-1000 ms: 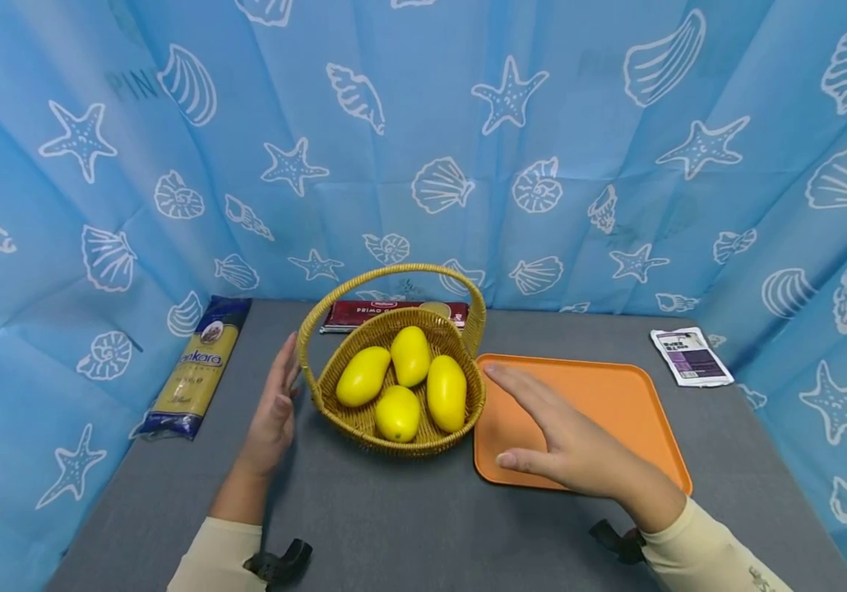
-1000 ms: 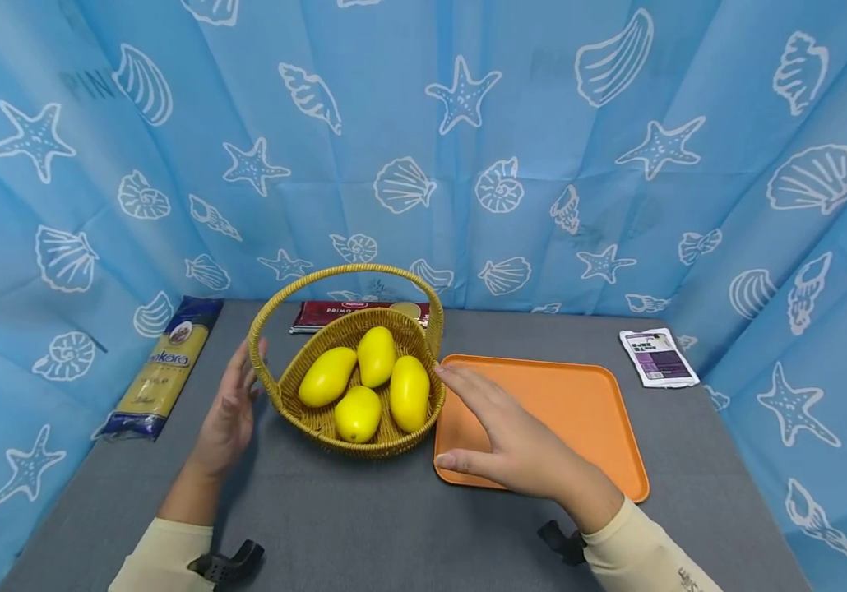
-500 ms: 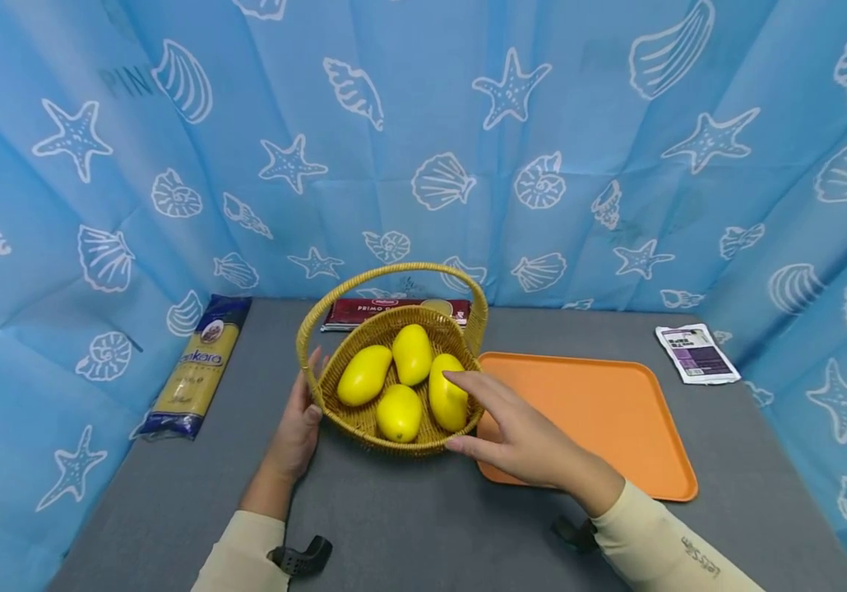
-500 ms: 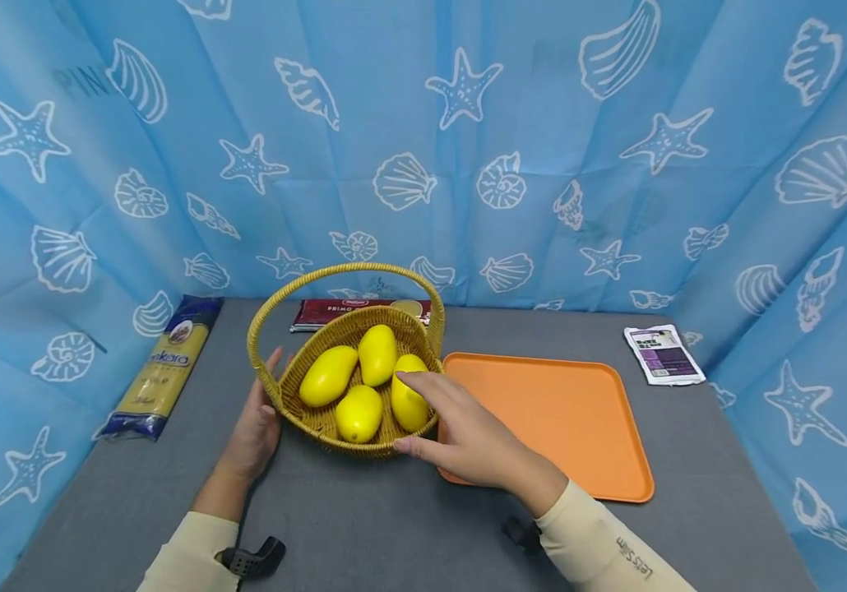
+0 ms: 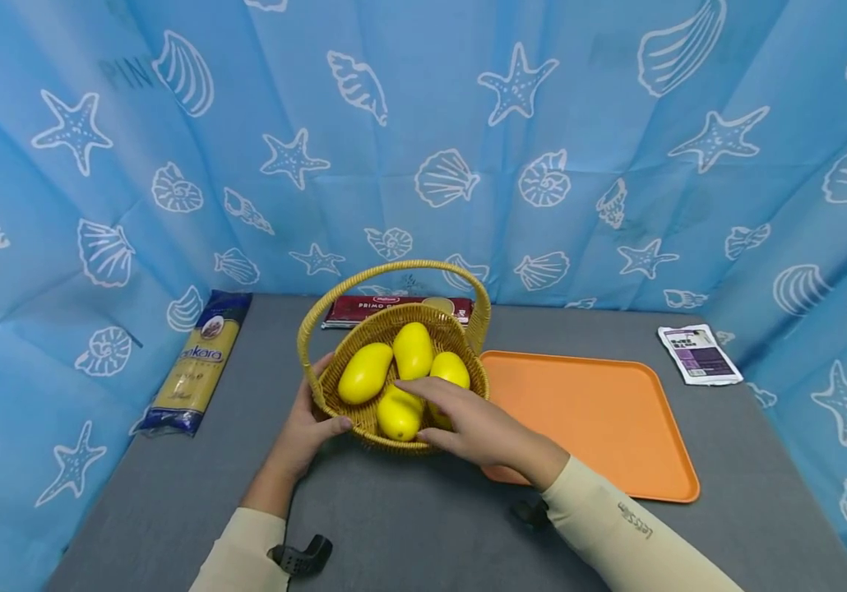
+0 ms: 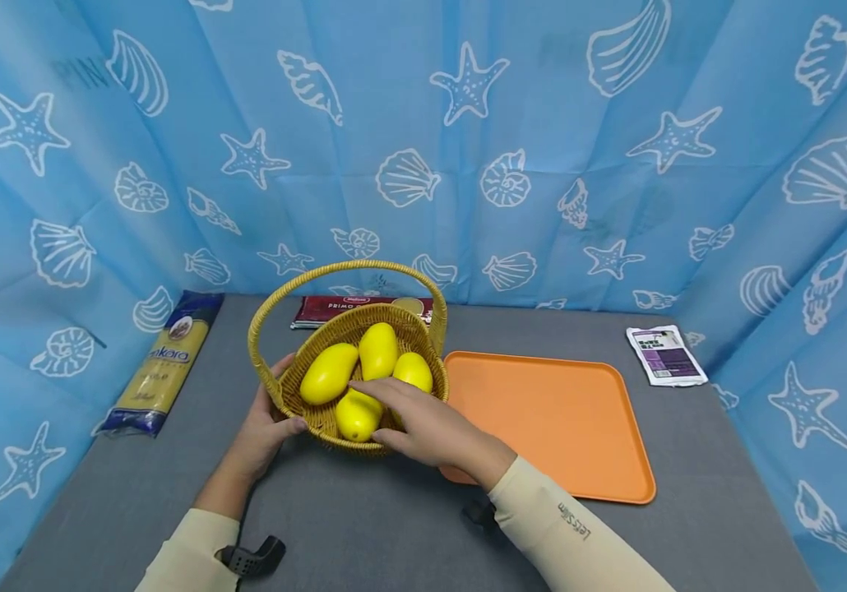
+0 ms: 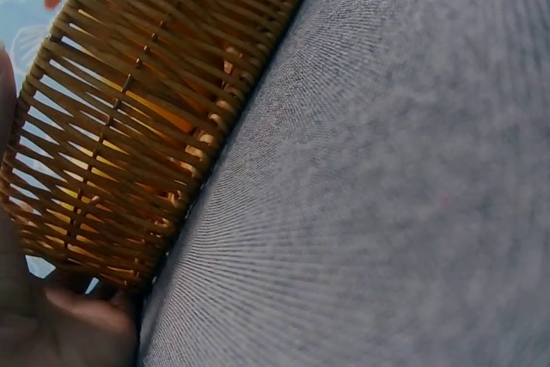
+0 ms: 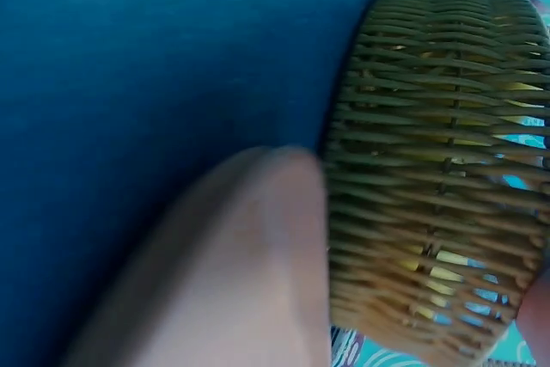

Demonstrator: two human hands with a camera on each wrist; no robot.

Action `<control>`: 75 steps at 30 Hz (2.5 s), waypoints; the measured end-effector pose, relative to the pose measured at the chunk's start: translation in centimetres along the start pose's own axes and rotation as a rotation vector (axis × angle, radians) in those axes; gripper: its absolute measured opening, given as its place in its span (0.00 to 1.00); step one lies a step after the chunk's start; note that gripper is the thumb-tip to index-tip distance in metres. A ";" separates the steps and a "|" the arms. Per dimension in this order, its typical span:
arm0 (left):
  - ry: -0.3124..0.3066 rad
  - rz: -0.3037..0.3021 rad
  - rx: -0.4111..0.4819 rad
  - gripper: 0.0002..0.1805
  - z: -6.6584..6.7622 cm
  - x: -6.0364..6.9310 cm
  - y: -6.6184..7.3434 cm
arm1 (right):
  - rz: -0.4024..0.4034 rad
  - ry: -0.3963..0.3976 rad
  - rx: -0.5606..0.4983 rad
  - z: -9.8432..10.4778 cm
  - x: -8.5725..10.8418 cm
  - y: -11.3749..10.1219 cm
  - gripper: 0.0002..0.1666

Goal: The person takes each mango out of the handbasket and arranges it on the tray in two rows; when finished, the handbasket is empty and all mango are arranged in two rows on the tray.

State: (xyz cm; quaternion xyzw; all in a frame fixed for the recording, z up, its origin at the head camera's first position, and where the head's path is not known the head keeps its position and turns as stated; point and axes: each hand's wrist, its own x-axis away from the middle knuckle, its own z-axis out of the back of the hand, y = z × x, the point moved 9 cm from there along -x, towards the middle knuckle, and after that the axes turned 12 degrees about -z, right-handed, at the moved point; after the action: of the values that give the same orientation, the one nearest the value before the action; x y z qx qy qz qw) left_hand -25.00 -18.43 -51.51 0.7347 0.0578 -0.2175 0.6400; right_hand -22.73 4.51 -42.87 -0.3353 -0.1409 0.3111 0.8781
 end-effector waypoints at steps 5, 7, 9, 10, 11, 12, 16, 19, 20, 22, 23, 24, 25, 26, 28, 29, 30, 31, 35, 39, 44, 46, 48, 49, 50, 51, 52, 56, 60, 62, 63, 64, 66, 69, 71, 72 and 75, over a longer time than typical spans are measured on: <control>0.001 0.013 -0.019 0.55 0.0 -0.1 0.0 | -0.005 -0.073 0.030 -0.8 -1.8 -0.2 0.42; -0.002 0.016 -0.018 0.55 0.0 -0.1 0.0 | -0.004 -0.100 0.055 -1.2 -2.4 -0.1 0.40; -0.005 0.020 -0.008 0.54 0.0 -0.1 0.0 | 0.003 -0.112 0.091 -1.6 -3.0 0.0 0.38; -0.008 0.020 -0.003 0.54 -0.1 -0.1 0.0 | 0.004 -0.114 0.107 -1.7 -3.2 0.0 0.38; -0.010 0.021 0.001 0.54 -0.1 -0.1 -0.1 | 0.003 -0.114 0.121 -1.7 -3.4 0.0 0.38; -0.013 0.019 0.005 0.54 -0.1 -0.1 0.0 | 0.001 -0.112 0.132 -1.8 -3.5 0.0 0.39; -0.013 0.018 0.005 0.54 -0.2 -0.1 0.0 | 0.000 -0.093 0.151 -1.6 -4.2 -0.1 0.39; -0.007 0.018 -0.001 0.55 -0.1 -0.1 0.1 | -0.016 -0.092 0.127 -1.5 -4.5 -0.1 0.39; -0.006 0.018 -0.003 0.55 -0.1 -0.1 0.2 | -0.025 -0.095 0.113 -1.4 -4.6 0.0 0.39; -0.007 0.020 -0.003 0.55 -0.2 -0.1 0.3 | -0.036 -0.105 0.088 -1.4 -4.8 0.1 0.40; -0.009 0.021 -0.005 0.55 -0.3 -0.1 0.3 | -0.038 -0.112 0.077 -1.4 -4.9 0.2 0.40; -0.010 0.023 -0.006 0.55 -0.3 -0.1 0.3 | -0.034 -0.122 0.074 -1.5 -4.9 0.2 0.40; -0.011 0.024 -0.008 0.55 -0.3 -0.1 0.4 | -0.023 -0.132 0.074 -1.5 -5.0 0.1 0.39; -0.012 0.025 -0.011 0.54 -0.3 -0.1 0.4 | -0.011 -0.141 0.078 -1.6 -5.0 0.1 0.39; -0.013 0.026 -0.014 0.55 -0.3 -0.1 0.4 | 0.005 -0.157 0.094 -1.7 -5.0 0.0 0.39; -0.013 0.027 -0.014 0.55 -0.3 -0.1 0.4 | 0.006 -0.163 0.101 -1.7 -5.0 -0.1 0.39; -0.011 0.028 -0.015 0.55 -0.3 -0.1 0.3 | 0.003 -0.165 0.107 -1.7 -4.9 -0.1 0.39; -0.010 0.028 -0.015 0.55 -0.3 -0.1 0.3 | -0.001 -0.164 0.104 -1.6 -4.9 -0.1 0.39; -0.006 0.036 -0.016 0.55 -0.3 0.0 0.2 | -0.034 -0.139 0.061 -1.2 -4.8 0.1 0.40; -0.005 0.042 -0.016 0.54 -0.3 0.0 0.1 | -0.079 -0.088 -0.037 -0.6 -4.5 0.5 0.40; -0.003 0.033 -0.027 0.53 -0.2 0.0 0.1 | -0.056 0.019 -0.130 0.3 -3.8 0.5 0.41; -0.002 0.030 -0.031 0.53 -0.1 -0.1 0.1 | -0.045 0.058 -0.155 0.7 -3.4 0.6 0.42; -0.003 0.027 -0.033 0.53 -0.1 -0.1 0.1 | -0.044 0.084 -0.189 1.0 -3.0 0.6 0.42; -0.001 0.027 -0.029 0.53 -0.1 -0.1 0.1 | -0.045 0.094 -0.205 1.2 -2.8 0.7 0.43; 0.001 0.028 -0.030 0.54 0.0 -0.1 0.1 | -0.045 0.101 -0.225 1.3 -2.6 0.7 0.43; 0.004 0.031 -0.029 0.54 0.0 -0.1 0.1 | -0.045 0.109 -0.244 1.5 -2.4 0.8 0.43; 0.006 0.034 -0.027 0.54 0.0 -0.1 0.2 | -0.046 0.114 -0.265 1.6 -2.2 0.8 0.43; 0.009 0.042 -0.032 0.54 -0.1 -0.1 0.2 | -0.063 0.136 -0.337 2.1 -1.5 1.3 0.44; 0.011 0.046 -0.040 0.54 0.0 -0.1 0.1 | -0.085 0.167 -0.377 2.3 -0.6 2.0 0.43; 0.015 0.050 -0.046 0.54 0.1 -0.1 0.0 | -0.081 0.189 -0.397 2.5 -0.1 2.1 0.43; 0.014 0.049 -0.047 0.53 0.1 -0.1 0.0 | -0.075 0.200 -0.407 2.5 0.2 2.2 0.43; 0.014 0.049 -0.048 0.53 0.1 -0.1 0.0 | -0.070 0.210 -0.416 2.6 0.4 2.2 0.43; 0.013 0.048 -0.048 0.53 0.0 -0.1 0.0 | -0.059 0.232 -0.430 2.8 0.8 2.2 0.43; 0.012 0.050 -0.046 0.54 -0.1 -0.1 0.0 | -0.062 0.267 -0.440 3.1 1.4 2.3 0.43; 0.012 0.053 -0.049 0.54 0.0 -0.1 0.0 | -0.067 0.292 -0.445 3.4 1.8 2.3 0.43; 0.012 0.054 -0.051 0.54 0.0 0.0 0.0 | -0.071 0.305 -0.446 3.6 2.0 2.3 0.43; 0.011 0.051 -0.049 0.54 0.0 0.0 0.1 | -0.078 0.346 -0.433 4.2 2.7 2.5 0.43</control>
State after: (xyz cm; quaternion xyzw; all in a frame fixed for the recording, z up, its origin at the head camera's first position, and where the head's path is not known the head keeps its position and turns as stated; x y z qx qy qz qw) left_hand -24.98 -18.44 -51.44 0.7211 0.0481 -0.1954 0.6629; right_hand -23.71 9.76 -41.34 -0.5574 -0.0647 0.1778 0.8084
